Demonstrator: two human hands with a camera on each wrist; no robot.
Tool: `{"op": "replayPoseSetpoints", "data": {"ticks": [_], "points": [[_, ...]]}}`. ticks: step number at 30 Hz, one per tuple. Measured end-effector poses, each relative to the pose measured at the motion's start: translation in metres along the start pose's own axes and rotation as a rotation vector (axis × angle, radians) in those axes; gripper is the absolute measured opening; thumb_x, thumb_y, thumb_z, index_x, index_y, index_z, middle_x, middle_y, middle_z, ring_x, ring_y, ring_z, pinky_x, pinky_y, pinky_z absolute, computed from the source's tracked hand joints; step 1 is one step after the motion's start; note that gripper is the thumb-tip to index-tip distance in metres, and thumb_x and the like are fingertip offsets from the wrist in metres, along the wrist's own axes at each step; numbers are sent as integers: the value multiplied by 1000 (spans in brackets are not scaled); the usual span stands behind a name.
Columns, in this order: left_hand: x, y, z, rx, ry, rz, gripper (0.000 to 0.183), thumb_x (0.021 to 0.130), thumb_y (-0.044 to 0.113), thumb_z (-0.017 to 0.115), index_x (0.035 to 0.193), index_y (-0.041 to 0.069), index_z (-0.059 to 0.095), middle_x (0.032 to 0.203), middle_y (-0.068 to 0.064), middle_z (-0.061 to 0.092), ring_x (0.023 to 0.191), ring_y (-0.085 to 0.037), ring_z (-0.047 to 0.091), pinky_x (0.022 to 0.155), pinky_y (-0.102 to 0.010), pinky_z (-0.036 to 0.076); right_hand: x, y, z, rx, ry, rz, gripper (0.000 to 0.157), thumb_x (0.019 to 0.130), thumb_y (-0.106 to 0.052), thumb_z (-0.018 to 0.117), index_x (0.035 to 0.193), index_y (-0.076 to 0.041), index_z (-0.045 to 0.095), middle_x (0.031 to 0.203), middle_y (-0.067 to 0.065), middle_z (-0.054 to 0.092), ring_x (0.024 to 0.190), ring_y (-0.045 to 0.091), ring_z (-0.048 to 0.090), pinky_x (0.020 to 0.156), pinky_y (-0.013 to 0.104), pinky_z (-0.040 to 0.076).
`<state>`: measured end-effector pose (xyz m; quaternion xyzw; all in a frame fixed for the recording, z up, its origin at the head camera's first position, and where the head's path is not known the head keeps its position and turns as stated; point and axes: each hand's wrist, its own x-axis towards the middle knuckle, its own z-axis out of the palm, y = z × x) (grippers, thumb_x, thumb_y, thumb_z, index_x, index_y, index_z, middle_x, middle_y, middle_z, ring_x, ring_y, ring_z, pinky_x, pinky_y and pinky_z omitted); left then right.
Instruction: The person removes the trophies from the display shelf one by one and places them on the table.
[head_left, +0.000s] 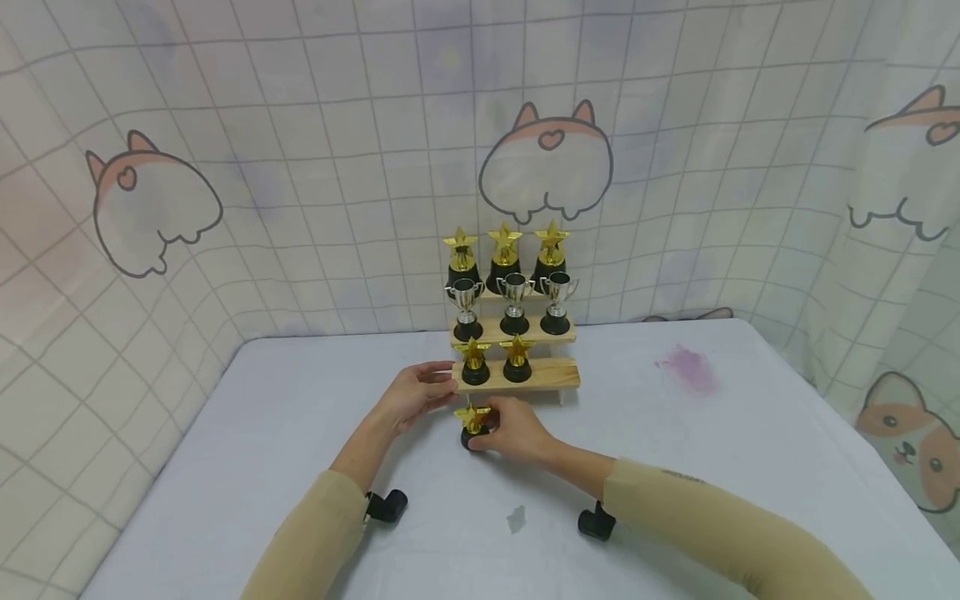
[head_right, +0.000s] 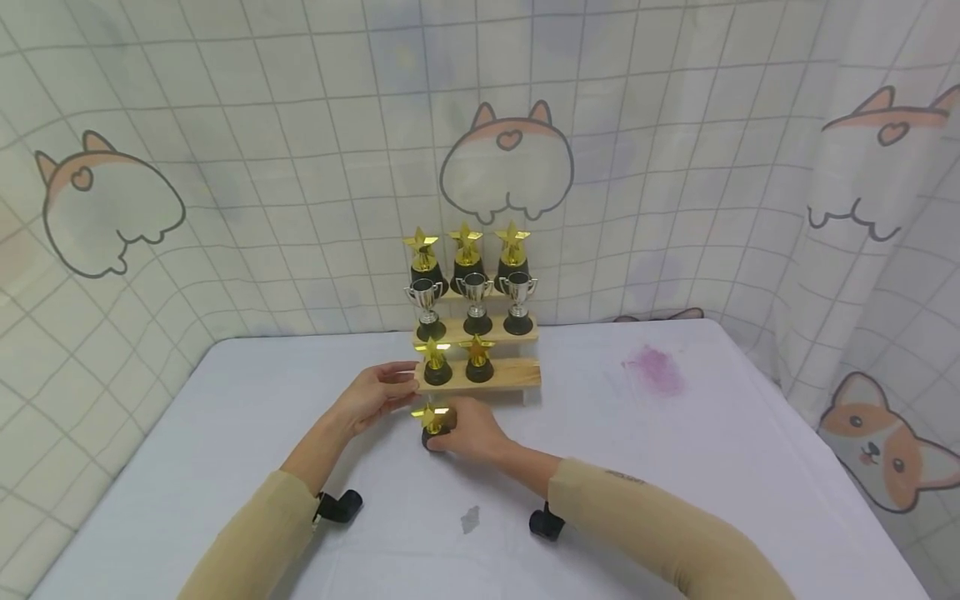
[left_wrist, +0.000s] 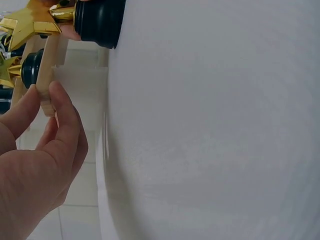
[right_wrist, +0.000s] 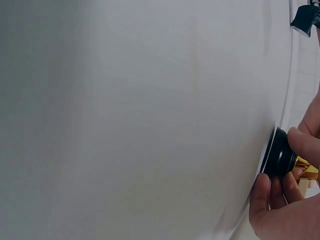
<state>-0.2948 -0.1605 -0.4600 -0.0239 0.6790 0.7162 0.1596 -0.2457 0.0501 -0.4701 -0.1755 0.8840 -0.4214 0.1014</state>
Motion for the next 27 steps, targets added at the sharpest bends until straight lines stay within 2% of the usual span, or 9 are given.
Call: {"op": "replayPoseSetpoints", "data": {"ticks": [10, 18, 27], "points": [[-1, 0, -1, 7, -4, 6, 49, 97, -3, 66, 144, -5, 51, 132, -23, 58, 108, -25, 66, 94, -34, 57, 7, -1, 3, -47, 16, -4, 46, 83, -19, 88, 120, -2, 66, 99, 1, 64, 91, 16, 59, 82, 34, 54], [-2, 1, -1, 4, -10, -2, 50, 98, -3, 66, 145, -5, 50, 134, -24, 56, 109, -26, 65, 96, -35, 56, 0, 0, -4, -59, 33, -53, 50, 79, -19, 91, 118, -2, 67, 102, 4, 68, 94, 19, 63, 84, 35, 55], [2, 0, -1, 6, 4, -2, 50, 97, -2, 67, 144, -4, 52, 134, -23, 57, 110, -27, 65, 94, -35, 57, -11, 4, -25, 5, 59, -102, 29, 82, -10, 86, 105, -3, 71, 95, 1, 68, 86, 13, 62, 78, 30, 55]]}}
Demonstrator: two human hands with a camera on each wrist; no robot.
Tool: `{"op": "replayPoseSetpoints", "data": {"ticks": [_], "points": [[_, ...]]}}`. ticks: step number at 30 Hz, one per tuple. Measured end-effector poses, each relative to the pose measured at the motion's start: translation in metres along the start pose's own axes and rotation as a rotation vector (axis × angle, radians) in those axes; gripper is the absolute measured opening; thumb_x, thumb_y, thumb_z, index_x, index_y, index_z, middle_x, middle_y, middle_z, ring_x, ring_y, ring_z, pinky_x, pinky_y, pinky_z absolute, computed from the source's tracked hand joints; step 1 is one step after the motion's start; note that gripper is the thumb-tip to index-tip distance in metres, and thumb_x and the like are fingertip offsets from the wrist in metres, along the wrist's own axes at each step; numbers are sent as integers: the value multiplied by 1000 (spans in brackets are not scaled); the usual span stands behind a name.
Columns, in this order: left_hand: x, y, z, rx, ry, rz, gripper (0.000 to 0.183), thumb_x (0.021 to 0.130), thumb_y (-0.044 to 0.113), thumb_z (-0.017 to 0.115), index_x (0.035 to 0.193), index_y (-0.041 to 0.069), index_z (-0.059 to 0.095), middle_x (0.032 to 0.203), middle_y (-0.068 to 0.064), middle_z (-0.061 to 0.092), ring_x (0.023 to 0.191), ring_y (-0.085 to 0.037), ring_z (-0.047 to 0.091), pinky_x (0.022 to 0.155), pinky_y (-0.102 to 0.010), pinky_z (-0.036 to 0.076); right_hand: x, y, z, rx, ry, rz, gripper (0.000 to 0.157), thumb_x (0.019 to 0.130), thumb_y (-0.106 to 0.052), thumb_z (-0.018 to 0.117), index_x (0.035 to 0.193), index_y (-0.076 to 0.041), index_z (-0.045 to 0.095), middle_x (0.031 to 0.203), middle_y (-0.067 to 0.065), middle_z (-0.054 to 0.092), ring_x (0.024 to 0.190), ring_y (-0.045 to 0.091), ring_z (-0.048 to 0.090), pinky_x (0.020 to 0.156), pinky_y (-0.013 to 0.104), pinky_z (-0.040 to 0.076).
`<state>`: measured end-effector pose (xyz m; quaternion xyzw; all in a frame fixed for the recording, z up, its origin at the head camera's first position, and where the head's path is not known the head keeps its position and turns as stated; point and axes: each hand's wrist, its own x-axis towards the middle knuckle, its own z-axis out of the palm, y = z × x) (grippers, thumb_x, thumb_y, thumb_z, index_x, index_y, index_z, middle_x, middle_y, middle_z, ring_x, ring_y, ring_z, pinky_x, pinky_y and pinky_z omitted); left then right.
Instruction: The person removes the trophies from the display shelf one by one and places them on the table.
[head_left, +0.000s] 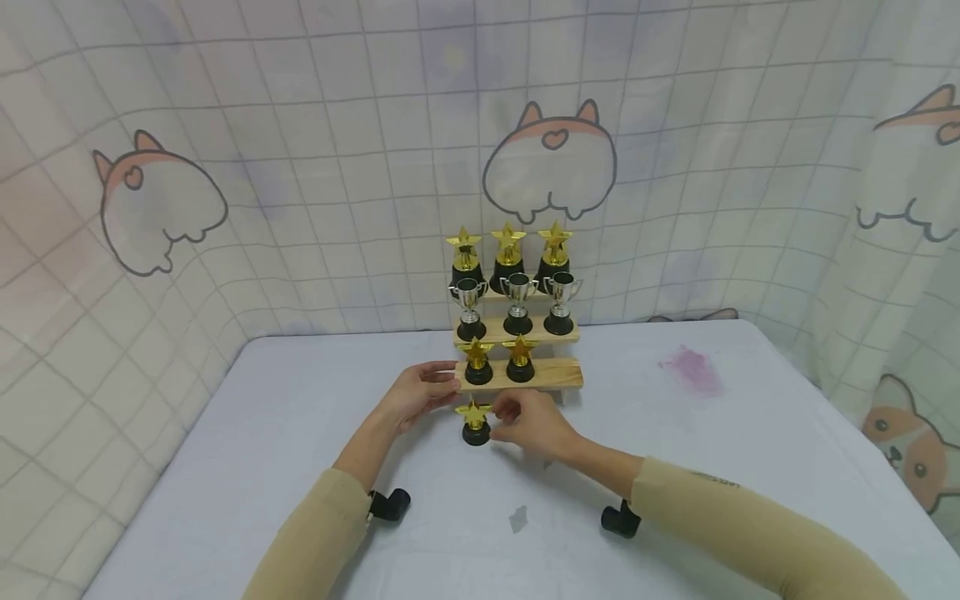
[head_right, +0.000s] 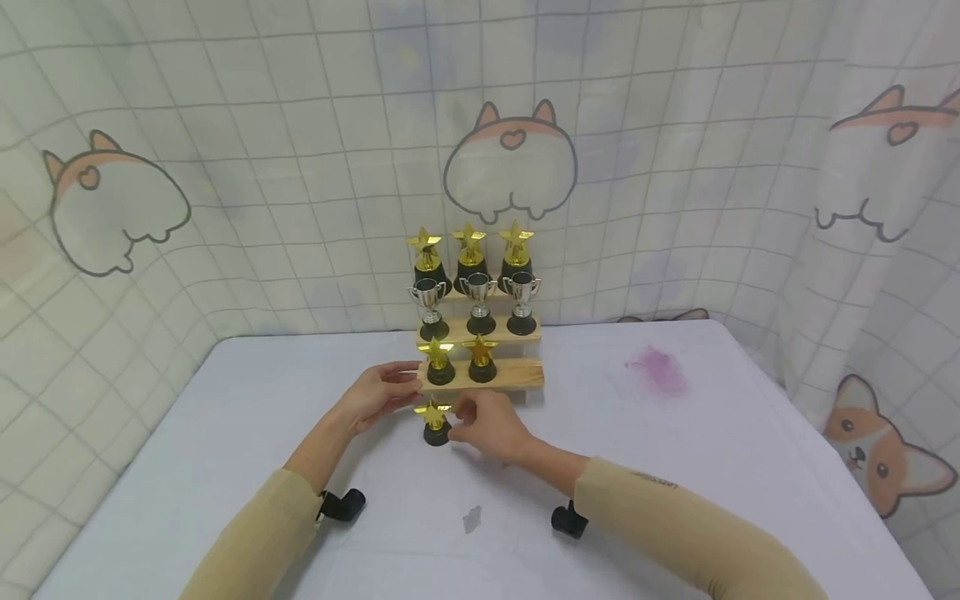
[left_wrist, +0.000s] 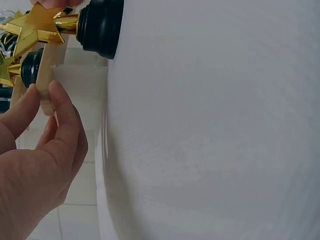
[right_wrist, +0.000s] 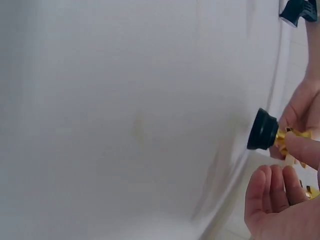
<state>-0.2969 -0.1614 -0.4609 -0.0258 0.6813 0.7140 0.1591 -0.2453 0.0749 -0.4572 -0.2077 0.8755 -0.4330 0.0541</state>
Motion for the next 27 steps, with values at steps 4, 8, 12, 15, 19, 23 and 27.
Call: {"op": "replayPoseSetpoints", "data": {"ticks": [4, 8, 12, 15, 19, 23, 27], "points": [[2, -1, 2, 15, 6, -10, 50, 97, -1, 68, 144, -3, 52, 135, -22, 56, 111, -27, 65, 95, -35, 56, -8, 3, -15, 48, 23, 15, 22, 86, -7, 82, 103, -3, 68, 92, 1, 65, 85, 15, 61, 76, 29, 54], [1, 1, 3, 16, 26, -28, 50, 97, -1, 68, 144, -2, 52, 135, -21, 56, 112, -28, 64, 95, -36, 56, -11, 4, -28, 74, 73, 41, 18, 89, -9, 80, 101, -6, 67, 90, 1, 65, 83, 16, 61, 72, 27, 54], [0, 1, 3, 10, 26, -43, 51, 97, 0, 68, 145, -1, 51, 135, -21, 55, 111, -27, 64, 96, -35, 56, -11, 6, -43, 70, 164, 44, 17, 91, -11, 79, 101, -5, 67, 91, 3, 66, 84, 18, 62, 75, 29, 55], [0, 1, 2, 3, 27, -43, 51, 97, 0, 68, 145, -1, 51, 135, -21, 55, 111, -27, 64, 96, -35, 56, -8, 8, -52, 72, 233, 43, 23, 90, -13, 80, 105, -2, 67, 96, 6, 67, 89, 20, 64, 80, 33, 56], [0, 2, 2, -4, 23, -48, 51, 97, -1, 67, 145, -1, 51, 135, -20, 55, 112, -27, 64, 96, -35, 56, -2, 10, -59, 86, 272, 60, 35, 88, -15, 82, 114, 3, 66, 104, 12, 67, 96, 26, 64, 85, 38, 57], [0, 3, 1, -5, 14, -48, 51, 97, -1, 67, 145, -1, 51, 135, -20, 55, 112, -27, 65, 96, -35, 56, 4, 11, -60, 76, 271, 81, 41, 89, -15, 81, 122, 3, 65, 113, 15, 67, 103, 29, 63, 91, 41, 55], [0, 2, 1, -9, 21, -49, 50, 97, -1, 67, 145, 0, 51, 134, -20, 56, 110, -26, 65, 96, -35, 56, 11, 12, -59, 72, 253, 77, 43, 89, -15, 81, 126, 2, 65, 119, 16, 67, 108, 29, 63, 95, 42, 55]]}}
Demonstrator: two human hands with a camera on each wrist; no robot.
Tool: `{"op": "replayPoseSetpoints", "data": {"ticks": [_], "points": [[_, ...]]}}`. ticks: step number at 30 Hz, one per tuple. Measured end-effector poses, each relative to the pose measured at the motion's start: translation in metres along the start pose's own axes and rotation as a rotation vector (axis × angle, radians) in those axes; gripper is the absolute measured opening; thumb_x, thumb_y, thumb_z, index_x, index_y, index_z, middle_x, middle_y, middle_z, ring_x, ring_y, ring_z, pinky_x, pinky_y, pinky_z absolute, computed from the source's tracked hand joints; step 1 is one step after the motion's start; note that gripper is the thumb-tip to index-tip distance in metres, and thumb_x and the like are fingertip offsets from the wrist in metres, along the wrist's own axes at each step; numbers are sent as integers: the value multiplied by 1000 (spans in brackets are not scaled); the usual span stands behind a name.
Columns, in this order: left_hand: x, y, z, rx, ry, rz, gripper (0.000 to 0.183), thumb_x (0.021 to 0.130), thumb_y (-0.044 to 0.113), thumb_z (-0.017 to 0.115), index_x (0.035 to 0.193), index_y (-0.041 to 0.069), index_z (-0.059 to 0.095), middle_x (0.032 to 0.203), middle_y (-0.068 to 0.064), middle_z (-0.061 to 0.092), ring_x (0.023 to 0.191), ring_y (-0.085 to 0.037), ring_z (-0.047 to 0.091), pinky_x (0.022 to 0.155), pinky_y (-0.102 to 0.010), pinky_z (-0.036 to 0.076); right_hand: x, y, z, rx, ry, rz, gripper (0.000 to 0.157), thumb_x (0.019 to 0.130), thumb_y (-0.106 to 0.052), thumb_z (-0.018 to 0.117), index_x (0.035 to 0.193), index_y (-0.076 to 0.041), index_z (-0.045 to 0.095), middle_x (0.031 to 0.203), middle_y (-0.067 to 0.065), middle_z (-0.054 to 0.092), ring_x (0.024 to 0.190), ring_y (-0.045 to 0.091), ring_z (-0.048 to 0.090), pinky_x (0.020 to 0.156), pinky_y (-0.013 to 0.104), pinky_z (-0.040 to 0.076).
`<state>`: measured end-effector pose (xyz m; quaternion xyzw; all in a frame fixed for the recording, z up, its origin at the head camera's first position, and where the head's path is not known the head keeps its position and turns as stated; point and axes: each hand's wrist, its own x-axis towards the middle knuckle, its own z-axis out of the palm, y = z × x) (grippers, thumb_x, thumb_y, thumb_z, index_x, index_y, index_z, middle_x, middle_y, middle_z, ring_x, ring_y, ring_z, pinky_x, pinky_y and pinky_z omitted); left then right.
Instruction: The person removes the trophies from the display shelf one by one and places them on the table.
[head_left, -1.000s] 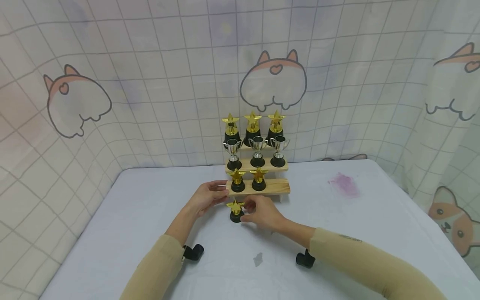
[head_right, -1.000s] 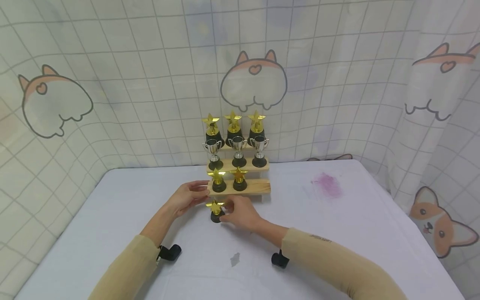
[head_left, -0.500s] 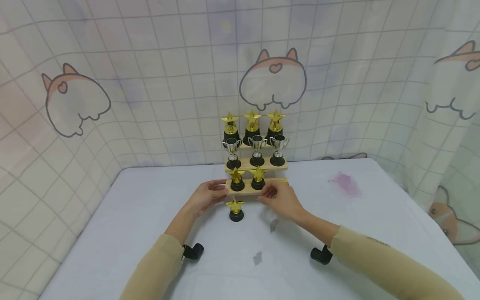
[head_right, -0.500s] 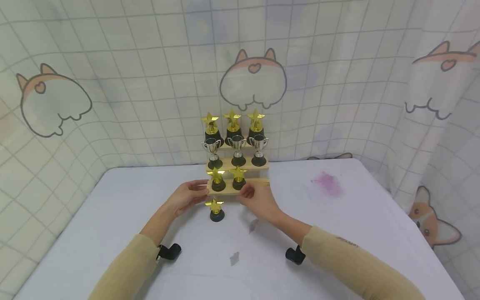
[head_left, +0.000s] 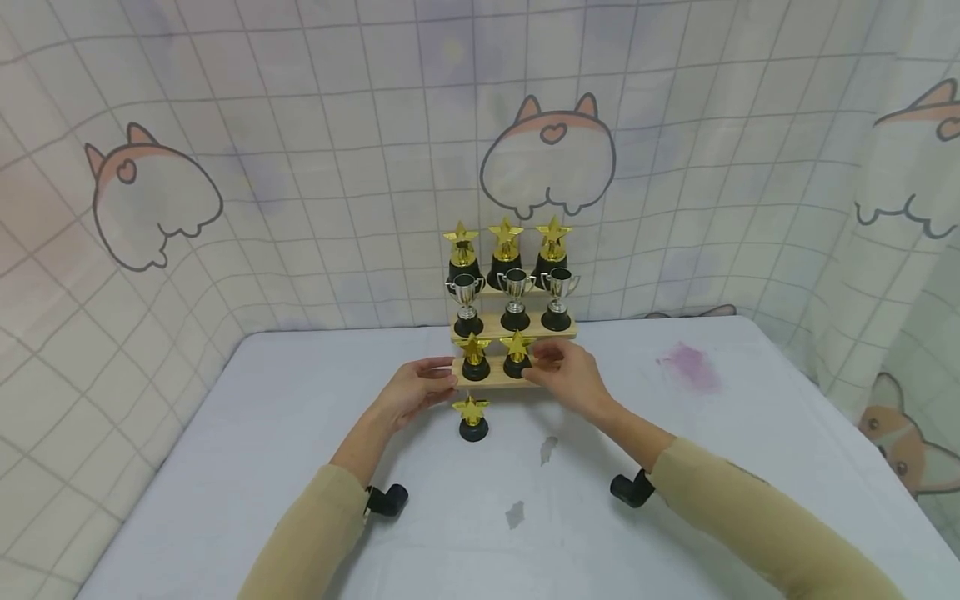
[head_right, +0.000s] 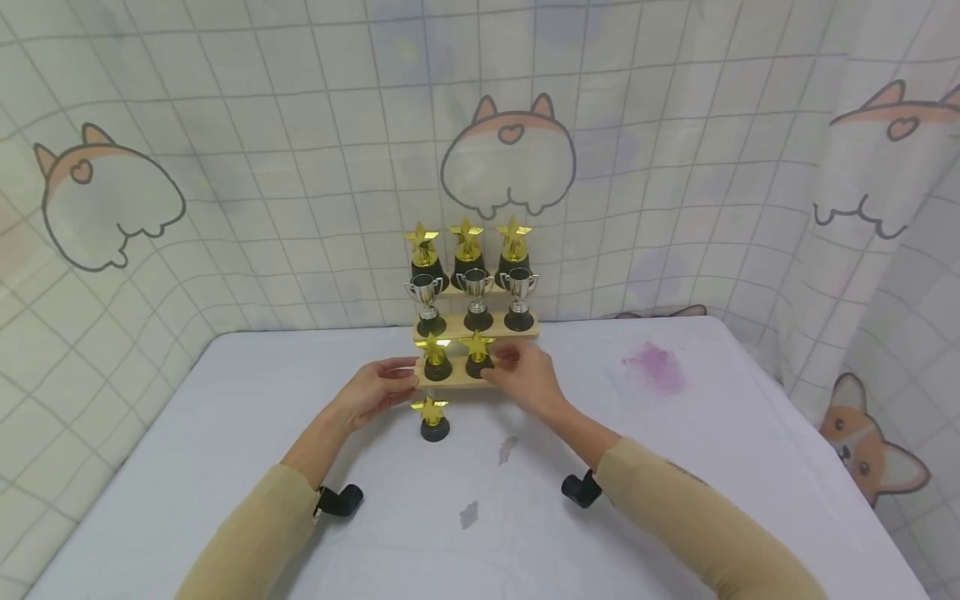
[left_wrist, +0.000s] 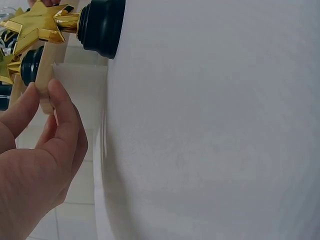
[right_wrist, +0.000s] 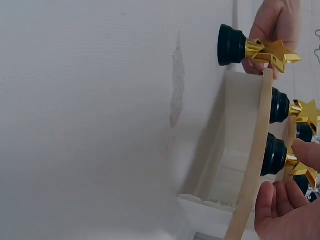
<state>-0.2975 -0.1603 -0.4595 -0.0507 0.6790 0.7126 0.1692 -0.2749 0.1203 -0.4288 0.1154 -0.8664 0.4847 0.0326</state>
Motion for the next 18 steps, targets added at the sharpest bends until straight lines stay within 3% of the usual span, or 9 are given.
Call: {"op": "replayPoseSetpoints", "data": {"ticks": [9, 14, 18], "points": [[3, -6, 6, -29, -29, -11, 51, 97, -1, 68, 145, -2, 51, 135, -21, 57, 111, -27, 65, 95, -34, 56, 1, 3, 4, -46, 0, 32, 40, 88, -16, 83, 120, 2, 67, 115, 16, 69, 106, 30, 64, 92, 44, 55], [-1, -7, 2, -13, 12, -11, 50, 97, -2, 68, 144, -1, 53, 133, -21, 57, 110, -27, 65, 93, -34, 57, 5, 3, 15, -89, -23, 33, 43, 88, -20, 83, 122, 2, 66, 117, 15, 68, 101, 27, 61, 89, 41, 55], [2, -4, -1, -4, -2, 9, 50, 97, 0, 68, 145, -1, 52, 135, -21, 56, 112, -27, 65, 96, -35, 56, 10, -2, 19, -117, 6, 33, 42, 87, -21, 84, 119, 1, 68, 110, 13, 68, 95, 25, 58, 83, 38, 53]]}}
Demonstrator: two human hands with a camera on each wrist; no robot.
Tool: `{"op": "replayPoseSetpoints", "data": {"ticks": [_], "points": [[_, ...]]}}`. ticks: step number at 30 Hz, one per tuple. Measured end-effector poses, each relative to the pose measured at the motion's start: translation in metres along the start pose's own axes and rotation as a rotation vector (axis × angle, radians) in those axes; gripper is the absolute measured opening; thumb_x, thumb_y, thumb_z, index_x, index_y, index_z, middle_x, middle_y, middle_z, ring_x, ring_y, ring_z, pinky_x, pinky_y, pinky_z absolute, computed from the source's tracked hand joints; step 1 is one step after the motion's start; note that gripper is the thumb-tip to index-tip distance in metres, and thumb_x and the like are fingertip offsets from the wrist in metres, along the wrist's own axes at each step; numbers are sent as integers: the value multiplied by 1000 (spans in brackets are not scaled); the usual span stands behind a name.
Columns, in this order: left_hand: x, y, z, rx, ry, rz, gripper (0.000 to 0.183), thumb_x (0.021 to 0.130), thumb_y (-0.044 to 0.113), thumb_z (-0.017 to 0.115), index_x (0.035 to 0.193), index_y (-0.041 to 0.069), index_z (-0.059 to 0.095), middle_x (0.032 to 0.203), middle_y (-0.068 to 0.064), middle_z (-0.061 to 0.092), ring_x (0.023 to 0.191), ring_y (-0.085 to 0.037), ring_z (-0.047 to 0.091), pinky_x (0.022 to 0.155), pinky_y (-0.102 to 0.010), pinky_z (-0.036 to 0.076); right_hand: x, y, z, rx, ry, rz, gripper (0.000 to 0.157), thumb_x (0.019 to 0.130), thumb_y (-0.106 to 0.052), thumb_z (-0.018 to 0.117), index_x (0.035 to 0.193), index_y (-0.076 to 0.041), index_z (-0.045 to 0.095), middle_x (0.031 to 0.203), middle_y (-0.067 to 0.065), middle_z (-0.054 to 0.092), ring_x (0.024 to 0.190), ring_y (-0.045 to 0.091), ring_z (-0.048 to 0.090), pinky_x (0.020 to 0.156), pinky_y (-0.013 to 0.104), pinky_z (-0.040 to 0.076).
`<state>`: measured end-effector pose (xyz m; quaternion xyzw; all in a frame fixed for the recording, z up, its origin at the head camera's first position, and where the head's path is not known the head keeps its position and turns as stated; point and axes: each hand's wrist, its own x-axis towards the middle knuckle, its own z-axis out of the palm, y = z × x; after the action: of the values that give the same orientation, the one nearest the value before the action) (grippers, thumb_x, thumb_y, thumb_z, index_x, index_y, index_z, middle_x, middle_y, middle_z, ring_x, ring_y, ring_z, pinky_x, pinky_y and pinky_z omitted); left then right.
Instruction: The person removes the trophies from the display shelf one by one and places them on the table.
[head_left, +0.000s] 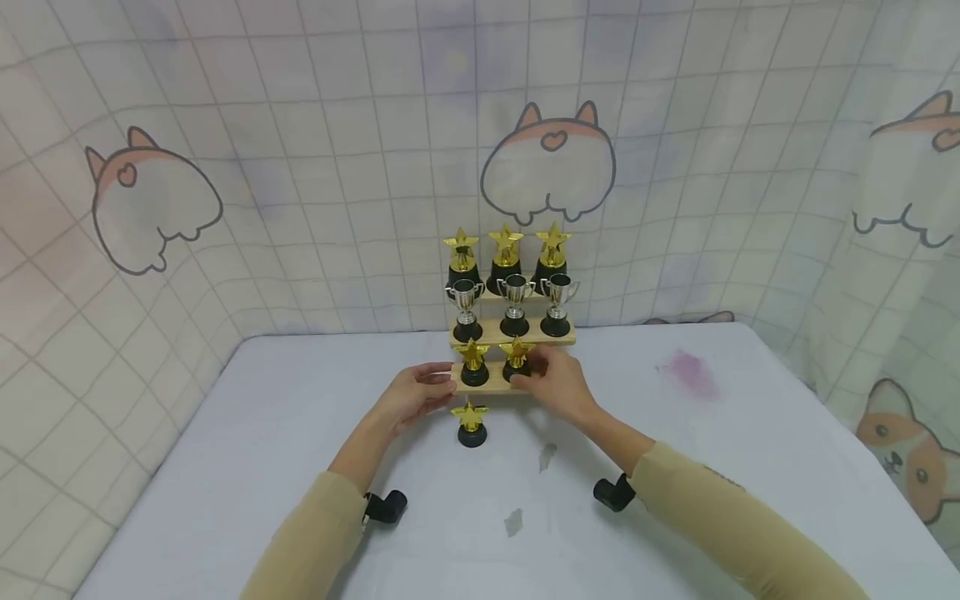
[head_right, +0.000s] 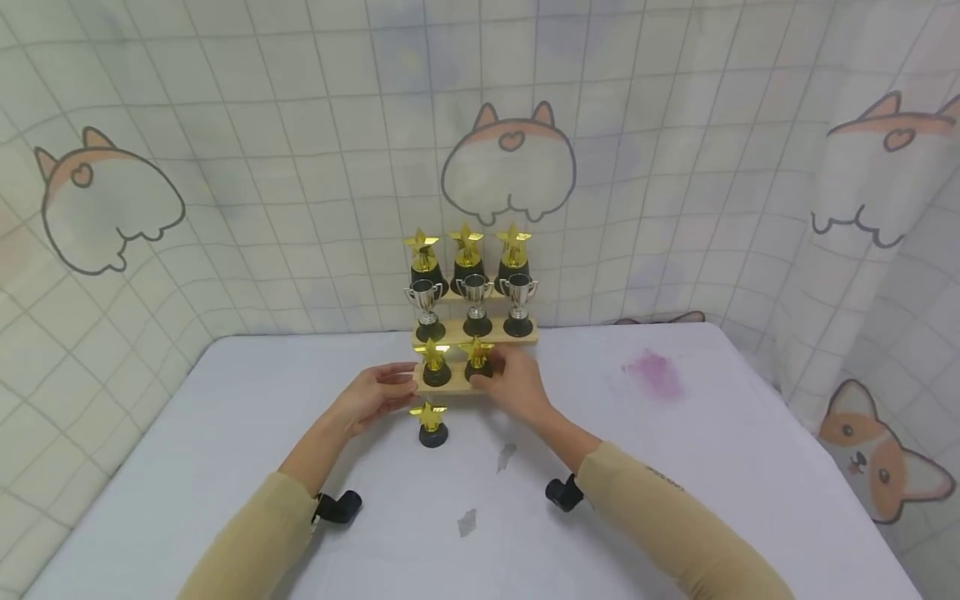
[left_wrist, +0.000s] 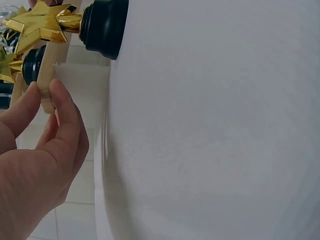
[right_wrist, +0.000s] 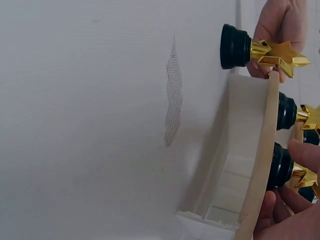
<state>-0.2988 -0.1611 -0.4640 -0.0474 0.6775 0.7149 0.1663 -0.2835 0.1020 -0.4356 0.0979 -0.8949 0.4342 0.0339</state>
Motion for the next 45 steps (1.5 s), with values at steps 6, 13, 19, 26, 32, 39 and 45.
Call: {"op": "replayPoseSetpoints", "data": {"ticks": [6, 13, 19, 26, 32, 39, 45], "points": [[5, 4, 0, -3, -14, 11, 50, 97, -1, 67, 144, -1, 52, 135, -20, 56, 112, -27, 64, 96, -35, 56, 6, -3, -3, -25, 9, -18, 38, 89, -22, 82, 116, 2, 69, 101, 12, 66, 90, 25, 56, 76, 36, 49], [8, 10, 3, -20, -15, 12, 50, 97, -3, 67, 144, -2, 52, 134, -20, 57, 111, -27, 64, 95, -35, 56, 8, -3, -7, -47, 16, -37, 34, 90, -20, 81, 112, 3, 69, 96, 12, 65, 86, 25, 54, 71, 34, 45], [7, 8, 1, -15, -11, 0, 49, 97, -3, 67, 144, -1, 52, 135, -20, 56, 111, -27, 64, 95, -34, 56, 6, -4, -7, -43, -4, -13, 35, 89, -21, 82, 112, 2, 69, 99, 11, 67, 88, 25, 56, 74, 36, 49], [6, 7, 0, -13, -11, 6, 50, 97, -2, 68, 145, -1, 52, 134, -20, 57, 110, -26, 65, 95, -34, 56, 4, -6, -10, -48, -29, 4, 37, 90, -24, 82, 113, 1, 68, 104, 12, 68, 94, 26, 61, 82, 41, 54], [4, 8, 0, -10, 2, -8, 51, 96, -2, 69, 144, 0, 52, 135, -20, 57, 112, -28, 65, 95, -35, 56, -1, -9, -13, -29, -48, -4, 38, 89, -23, 82, 114, 2, 68, 105, 13, 68, 96, 27, 62, 83, 40, 55], [2, 7, -1, -22, -10, -6, 51, 96, -4, 68, 144, -2, 52, 134, -21, 57, 109, -26, 66, 95, -35, 56, -10, -12, -19, 13, -79, -28, 54, 89, -21, 81, 133, 3, 61, 121, 20, 68, 112, 36, 65, 94, 47, 56], [2, 2, -1, -15, -8, -6, 49, 97, -3, 67, 144, -2, 53, 133, -20, 58, 108, -26, 66, 93, -34, 57, -19, -12, -22, 58, -104, -30, 59, 89, -20, 82, 139, 0, 58, 121, 19, 68, 110, 36, 66, 93, 45, 57]]}}
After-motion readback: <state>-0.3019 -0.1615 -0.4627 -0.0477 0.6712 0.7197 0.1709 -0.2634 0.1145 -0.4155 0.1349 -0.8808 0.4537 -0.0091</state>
